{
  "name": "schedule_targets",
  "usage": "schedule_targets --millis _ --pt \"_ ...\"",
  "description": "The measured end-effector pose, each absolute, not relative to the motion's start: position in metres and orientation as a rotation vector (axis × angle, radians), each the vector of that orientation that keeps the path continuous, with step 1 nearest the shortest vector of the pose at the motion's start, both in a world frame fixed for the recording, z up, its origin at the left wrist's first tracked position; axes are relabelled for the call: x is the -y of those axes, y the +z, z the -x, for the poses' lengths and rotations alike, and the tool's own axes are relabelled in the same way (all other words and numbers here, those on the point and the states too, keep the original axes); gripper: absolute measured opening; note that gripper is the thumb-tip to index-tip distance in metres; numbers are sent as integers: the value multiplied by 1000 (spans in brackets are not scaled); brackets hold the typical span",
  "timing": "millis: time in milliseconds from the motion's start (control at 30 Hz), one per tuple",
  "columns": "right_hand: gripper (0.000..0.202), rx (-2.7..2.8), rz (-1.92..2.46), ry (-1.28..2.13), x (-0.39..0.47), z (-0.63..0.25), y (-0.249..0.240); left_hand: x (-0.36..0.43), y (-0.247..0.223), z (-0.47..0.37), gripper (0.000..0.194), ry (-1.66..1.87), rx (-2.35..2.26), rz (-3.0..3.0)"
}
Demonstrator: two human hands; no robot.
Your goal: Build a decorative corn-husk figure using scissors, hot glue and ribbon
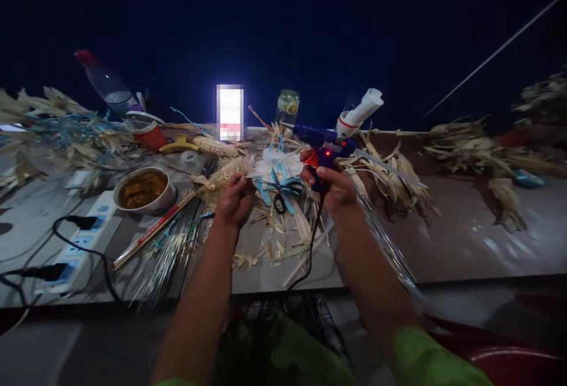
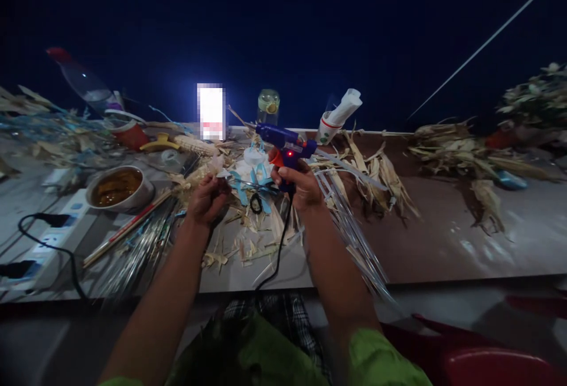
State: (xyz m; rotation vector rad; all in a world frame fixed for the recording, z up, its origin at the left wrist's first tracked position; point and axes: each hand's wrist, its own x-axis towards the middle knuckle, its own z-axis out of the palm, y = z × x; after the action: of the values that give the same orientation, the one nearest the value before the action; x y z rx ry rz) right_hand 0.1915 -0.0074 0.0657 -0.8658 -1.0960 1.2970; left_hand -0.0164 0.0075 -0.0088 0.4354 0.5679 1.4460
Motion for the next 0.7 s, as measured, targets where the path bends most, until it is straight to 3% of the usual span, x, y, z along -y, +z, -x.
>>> schedule_targets --millis 700 --pt "33 1654 1150 1321 7 -209 51 -3 -3 14 25 1397 -660 -428"
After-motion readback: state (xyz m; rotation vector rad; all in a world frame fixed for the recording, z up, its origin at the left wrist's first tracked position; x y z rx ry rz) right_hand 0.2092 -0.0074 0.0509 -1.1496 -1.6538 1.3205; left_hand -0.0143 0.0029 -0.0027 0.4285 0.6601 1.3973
